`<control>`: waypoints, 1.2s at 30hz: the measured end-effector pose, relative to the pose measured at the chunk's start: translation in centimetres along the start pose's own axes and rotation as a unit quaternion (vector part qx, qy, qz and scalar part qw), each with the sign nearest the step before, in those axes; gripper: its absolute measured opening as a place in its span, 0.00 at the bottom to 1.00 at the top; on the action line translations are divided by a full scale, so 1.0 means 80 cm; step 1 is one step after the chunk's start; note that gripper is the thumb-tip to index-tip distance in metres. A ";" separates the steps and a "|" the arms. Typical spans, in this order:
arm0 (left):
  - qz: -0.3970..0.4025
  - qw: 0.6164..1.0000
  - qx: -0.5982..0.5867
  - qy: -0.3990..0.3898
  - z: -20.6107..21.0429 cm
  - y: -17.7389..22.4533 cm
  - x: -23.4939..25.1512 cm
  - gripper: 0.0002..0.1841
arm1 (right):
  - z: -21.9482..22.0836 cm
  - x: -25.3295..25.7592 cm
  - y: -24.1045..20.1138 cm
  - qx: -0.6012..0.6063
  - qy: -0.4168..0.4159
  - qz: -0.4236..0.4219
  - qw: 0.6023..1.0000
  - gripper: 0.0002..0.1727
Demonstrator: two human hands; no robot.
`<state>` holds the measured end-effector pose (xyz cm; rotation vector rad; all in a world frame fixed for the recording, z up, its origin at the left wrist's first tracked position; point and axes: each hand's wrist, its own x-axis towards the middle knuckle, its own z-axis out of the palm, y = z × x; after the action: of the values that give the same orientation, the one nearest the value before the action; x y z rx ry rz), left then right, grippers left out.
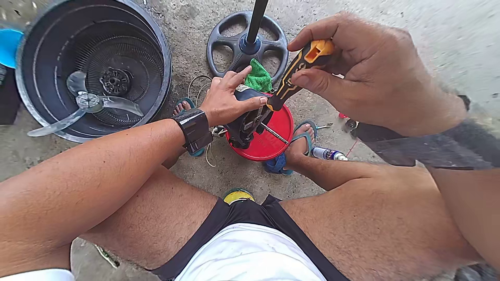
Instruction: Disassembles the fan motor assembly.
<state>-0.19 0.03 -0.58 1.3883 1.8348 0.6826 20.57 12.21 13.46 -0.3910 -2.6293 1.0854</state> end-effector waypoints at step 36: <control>-0.036 0.999 -0.005 0.016 0.003 0.005 -0.003 0.57 | -0.016 0.060 -0.004 -0.208 -0.121 0.049 0.969 0.34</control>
<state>0.28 -0.06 -0.34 1.3041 1.8939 0.6797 16.50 14.50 15.29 -0.5043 -3.0881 0.6308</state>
